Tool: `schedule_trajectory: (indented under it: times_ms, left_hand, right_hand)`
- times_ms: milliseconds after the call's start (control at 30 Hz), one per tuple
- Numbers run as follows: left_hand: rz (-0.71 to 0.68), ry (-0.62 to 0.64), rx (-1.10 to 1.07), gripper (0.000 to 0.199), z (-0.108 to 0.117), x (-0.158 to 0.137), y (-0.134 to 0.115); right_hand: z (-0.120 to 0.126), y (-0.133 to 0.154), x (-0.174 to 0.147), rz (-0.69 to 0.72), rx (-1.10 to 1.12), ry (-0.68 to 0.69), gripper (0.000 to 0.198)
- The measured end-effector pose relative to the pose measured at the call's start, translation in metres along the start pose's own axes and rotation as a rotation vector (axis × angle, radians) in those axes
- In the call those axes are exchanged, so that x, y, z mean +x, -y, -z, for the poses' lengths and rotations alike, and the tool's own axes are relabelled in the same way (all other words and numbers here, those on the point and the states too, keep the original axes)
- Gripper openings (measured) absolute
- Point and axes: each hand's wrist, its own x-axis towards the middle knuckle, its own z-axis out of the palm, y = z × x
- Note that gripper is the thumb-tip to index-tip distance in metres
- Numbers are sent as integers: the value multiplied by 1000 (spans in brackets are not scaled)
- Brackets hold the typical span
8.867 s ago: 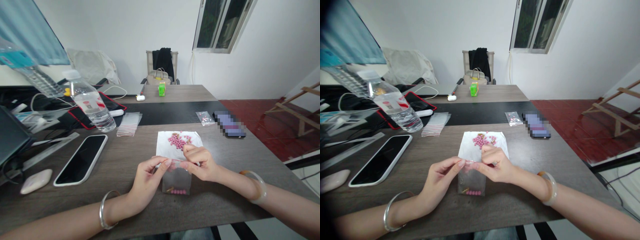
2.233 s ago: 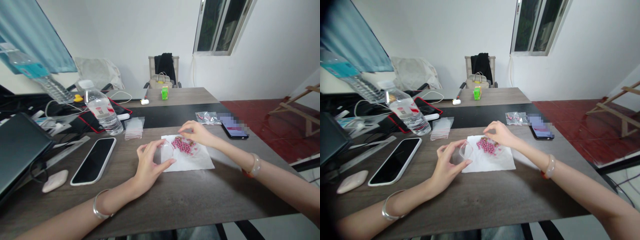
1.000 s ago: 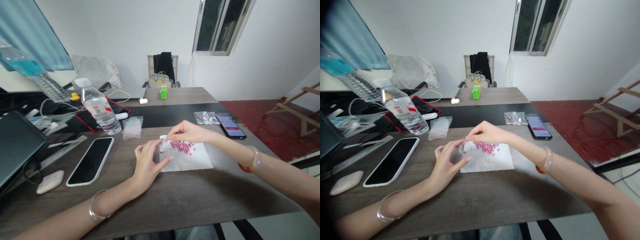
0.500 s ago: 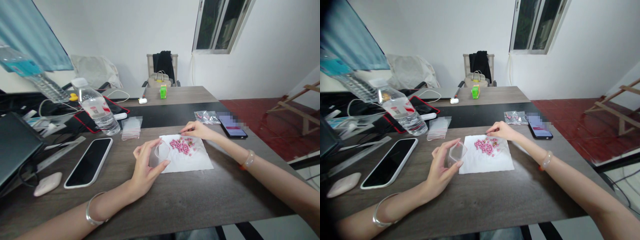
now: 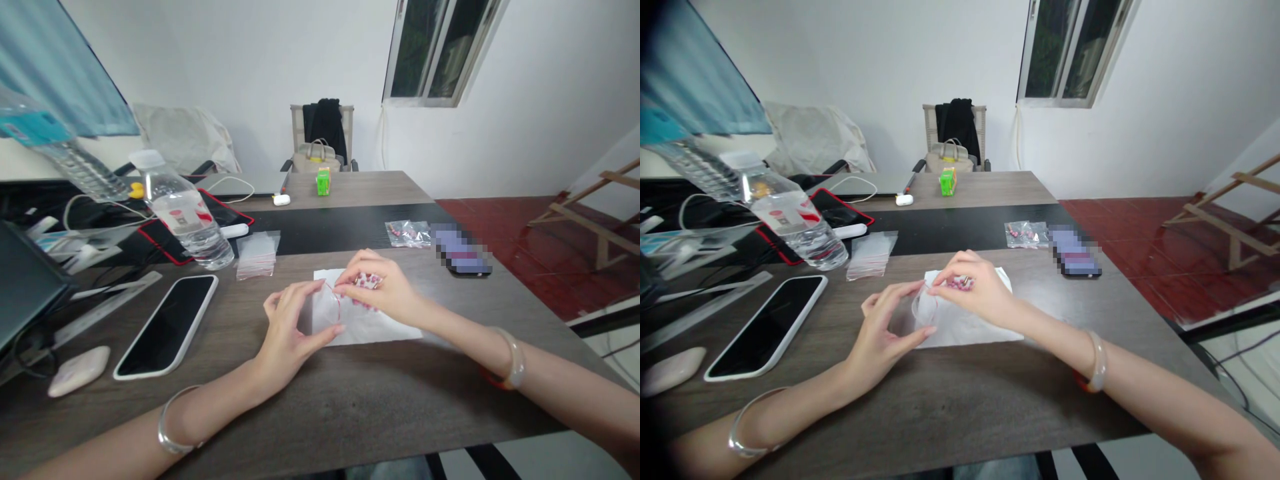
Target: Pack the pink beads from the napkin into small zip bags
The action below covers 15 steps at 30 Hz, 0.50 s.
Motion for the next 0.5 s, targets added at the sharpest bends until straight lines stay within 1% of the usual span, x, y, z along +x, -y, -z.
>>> schedule_trajectory:
  times_ms: [67, 100, 133, 200, 267, 333, 367, 433, 500]
  left_hand:
    - [-5, 5, -15, 48, 0, 1, 0]
    - [-4, 2, -23, 47, 0, 1, 0]
    - [3, -1, -30, 45, 0, 2, 0]
    - [27, -6, -39, 43, 0, 2, 0]
    - [51, -12, -48, 41, 0, 2, 0]
    - [65, -20, -60, 39, 0, 3, -1]
    - [71, -21, -65, 39, 0, 3, 0]
    - [76, -16, -74, 40, 0, 3, 0]
    - [70, -6, -79, 41, 0, 3, 1]
  right_hand:
    - [-4, 12, -3, 66, 7, 48, 11]
    - [-5, 12, -4, 88, -3, 61, 12]
    - [-4, 8, -5, 103, -25, 61, 14]
    - [2, -9, -5, 108, -88, 26, 16]
    - [9, -35, -6, 82, -160, -10, 17]
    - [15, -60, -7, 13, -204, 5, 18]
    - [17, -71, -9, -22, -224, 34, 17]
    - [18, -85, -12, -85, -251, 78, 15]
    - [17, -89, -14, -134, -248, 104, 14]
